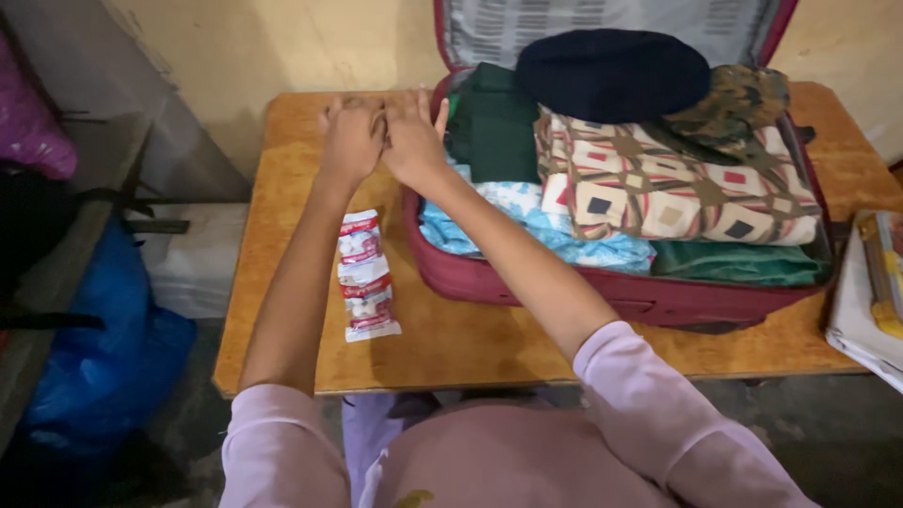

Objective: The person packs a suitcase by placing folded clothes, a hat, a tube of cream, a red cable, a small packet, and several sachets inside. The person then closes the suitcase.

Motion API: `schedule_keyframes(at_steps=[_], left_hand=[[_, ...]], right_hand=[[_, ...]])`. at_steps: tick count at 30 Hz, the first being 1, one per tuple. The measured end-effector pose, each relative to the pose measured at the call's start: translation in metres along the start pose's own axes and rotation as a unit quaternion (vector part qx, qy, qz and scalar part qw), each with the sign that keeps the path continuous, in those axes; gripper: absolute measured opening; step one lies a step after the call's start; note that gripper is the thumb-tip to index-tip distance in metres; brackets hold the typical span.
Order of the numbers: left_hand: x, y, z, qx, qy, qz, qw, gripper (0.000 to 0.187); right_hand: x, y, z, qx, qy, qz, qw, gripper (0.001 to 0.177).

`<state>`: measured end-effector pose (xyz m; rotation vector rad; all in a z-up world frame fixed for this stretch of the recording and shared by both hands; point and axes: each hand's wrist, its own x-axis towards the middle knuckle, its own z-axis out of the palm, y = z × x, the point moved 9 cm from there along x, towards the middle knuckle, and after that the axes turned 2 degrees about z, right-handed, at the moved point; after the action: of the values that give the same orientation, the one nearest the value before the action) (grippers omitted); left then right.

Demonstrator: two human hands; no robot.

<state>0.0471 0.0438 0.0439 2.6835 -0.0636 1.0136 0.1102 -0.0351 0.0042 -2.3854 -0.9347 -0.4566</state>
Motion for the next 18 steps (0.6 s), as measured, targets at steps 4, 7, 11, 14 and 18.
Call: schedule_keyframes(at_steps=[4,7,11,14,18], left_hand=[[-0.020,-0.031,-0.008,0.019,-0.036,-0.058,0.998,0.024],[-0.036,-0.043,-0.019,-0.012,-0.008,-0.075,0.997,0.025],[-0.045,-0.056,-0.026,0.009,-0.026,-0.077,0.997,0.027],[-0.053,-0.064,-0.029,0.002,-0.024,-0.086,0.996,0.027],[-0.063,-0.075,-0.025,0.022,-0.030,-0.086,0.996,0.027]], right_hand=[[-0.005,-0.026,0.012,-0.001,-0.016,-0.023,1.000,0.065],[-0.007,-0.043,0.009,-0.029,-0.030,-0.049,0.998,0.067],[-0.007,-0.055,0.013,-0.011,-0.049,-0.059,0.997,0.069],[-0.011,-0.059,0.025,-0.022,-0.043,-0.073,0.996,0.066],[-0.014,-0.048,0.085,0.040,-0.173,0.003,0.984,0.063]])
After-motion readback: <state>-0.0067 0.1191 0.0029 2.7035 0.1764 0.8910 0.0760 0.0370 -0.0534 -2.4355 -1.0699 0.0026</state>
